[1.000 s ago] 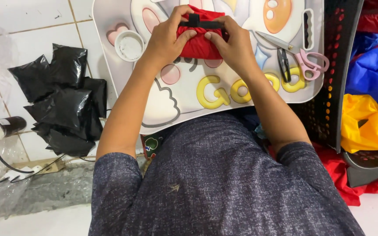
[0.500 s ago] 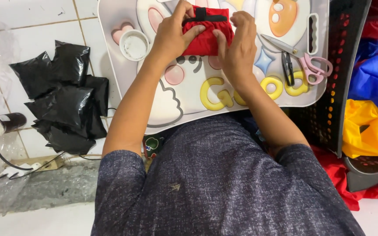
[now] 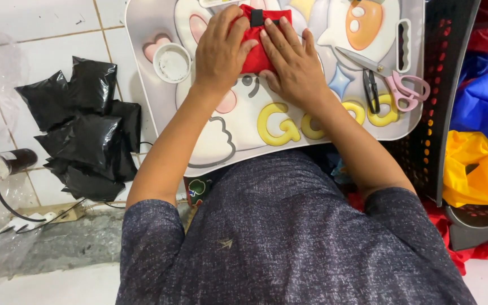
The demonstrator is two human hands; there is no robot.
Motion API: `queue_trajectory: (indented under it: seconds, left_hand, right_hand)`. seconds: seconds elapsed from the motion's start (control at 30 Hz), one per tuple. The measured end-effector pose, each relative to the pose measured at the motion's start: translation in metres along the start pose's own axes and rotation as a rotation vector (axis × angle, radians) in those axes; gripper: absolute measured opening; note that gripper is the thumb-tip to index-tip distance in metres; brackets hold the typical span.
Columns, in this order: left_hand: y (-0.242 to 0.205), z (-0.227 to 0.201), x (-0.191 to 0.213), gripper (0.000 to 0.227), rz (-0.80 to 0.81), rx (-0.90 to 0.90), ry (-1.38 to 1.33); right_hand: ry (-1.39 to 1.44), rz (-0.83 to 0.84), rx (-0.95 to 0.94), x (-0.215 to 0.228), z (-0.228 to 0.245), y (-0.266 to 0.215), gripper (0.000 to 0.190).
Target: Folding a red fabric item and placing it into a clear plastic packaging bag.
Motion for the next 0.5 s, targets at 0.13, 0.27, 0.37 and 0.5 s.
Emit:
queue_trajectory:
  seconds: [0.13,0.27,0.37,0.5]
  left_hand:
    - [0.0,0.01,-0.003,0.018,0.038,-0.062,-0.145]
    - [-0.004,0.011,0.001,0.038,0.048,-0.096,-0.166]
    - [-0.003,0.013,0.011,0.074,0.156,-0.126,-0.207]
    - [-0.005,0.014,0.014,0.11,0.431,-0.117,-0.173]
  right_hand:
    - [0.034,0.073,-0.006,0.011,0.0,0.004,0.083]
    - [0.1,0.062,0.032,0.014,-0.007,0.005,0.086]
    - [0.137,-0.005,0.079,0.014,-0.013,0.007,0.086]
    - [0.188,-0.039,0.093,0.01,-0.018,0.006,0.084]
Point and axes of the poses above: each hand's wrist, its own y-axis towards the middle knuckle, its own x-axis out of the back of the hand, z = x × y, the point moved 3 cm from there along y, towards the middle knuckle, and after that the axes turned 1 degree about -z, right-handed, at the moved point
